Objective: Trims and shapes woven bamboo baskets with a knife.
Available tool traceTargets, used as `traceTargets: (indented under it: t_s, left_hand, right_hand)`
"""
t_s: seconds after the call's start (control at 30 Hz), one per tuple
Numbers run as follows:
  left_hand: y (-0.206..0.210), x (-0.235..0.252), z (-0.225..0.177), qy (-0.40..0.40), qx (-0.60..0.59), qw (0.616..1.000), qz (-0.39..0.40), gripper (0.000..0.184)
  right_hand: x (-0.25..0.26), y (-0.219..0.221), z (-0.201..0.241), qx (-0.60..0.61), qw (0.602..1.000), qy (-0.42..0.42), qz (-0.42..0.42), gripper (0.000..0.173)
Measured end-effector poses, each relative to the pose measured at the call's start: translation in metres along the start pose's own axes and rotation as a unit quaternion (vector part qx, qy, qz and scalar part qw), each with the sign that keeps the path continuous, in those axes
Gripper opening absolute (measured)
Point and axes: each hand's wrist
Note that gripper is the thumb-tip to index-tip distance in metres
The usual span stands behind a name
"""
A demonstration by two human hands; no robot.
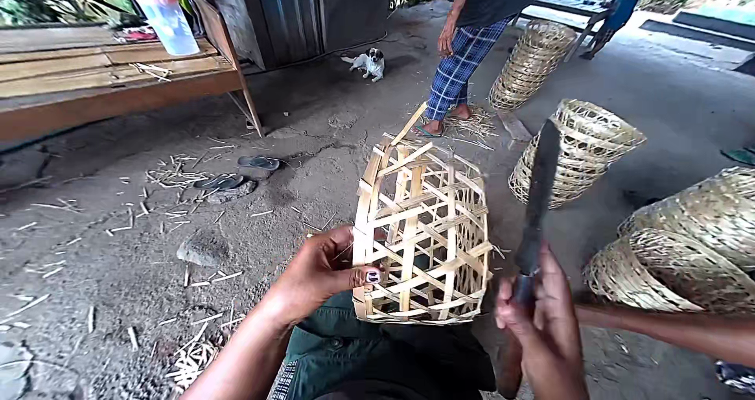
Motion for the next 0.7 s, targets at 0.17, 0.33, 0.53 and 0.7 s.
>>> traceTargets:
  t_s: [0.17, 0.33, 0.53, 0.7]
  left_hand:
    - [-0.004, -0.01, -0.013, -0.026, -0.188, 0.979, -0.077, 0.029]
    - [-0.001, -0.012, -0.011, -0.11, -0.186, 0.97, -0.111, 0.018]
    - [-0.001, -0.001, -0.001, -0.084, -0.128, 0.987, 0.042, 0.008]
    - [0.018, 0.016, -0.008, -0.017, -0.043, 0.999, 0.029, 0.01]
  right_hand:
    - [0.003, 0.037, -0.012, 0.028, 0.999, -0.01, 0.012, 0.114]
    - [0.013, 0.037, -0.018, 0.036, 0.999, 0.022, 0.021, 0.121]
    - [0.014, 0.009, -0.041, 0.109, 0.989, 0.048, 0.089, 0.118]
    - [0.013, -0.003, -0.031, -0.044, 0.999, 0.022, -0.011, 0.102]
Point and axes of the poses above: each hand's wrist, its own x-axis towards the middle knuckle, its own y-axis out of the palm, z = x × y, and after that the axes turned 2 degrees about -x, right-handed
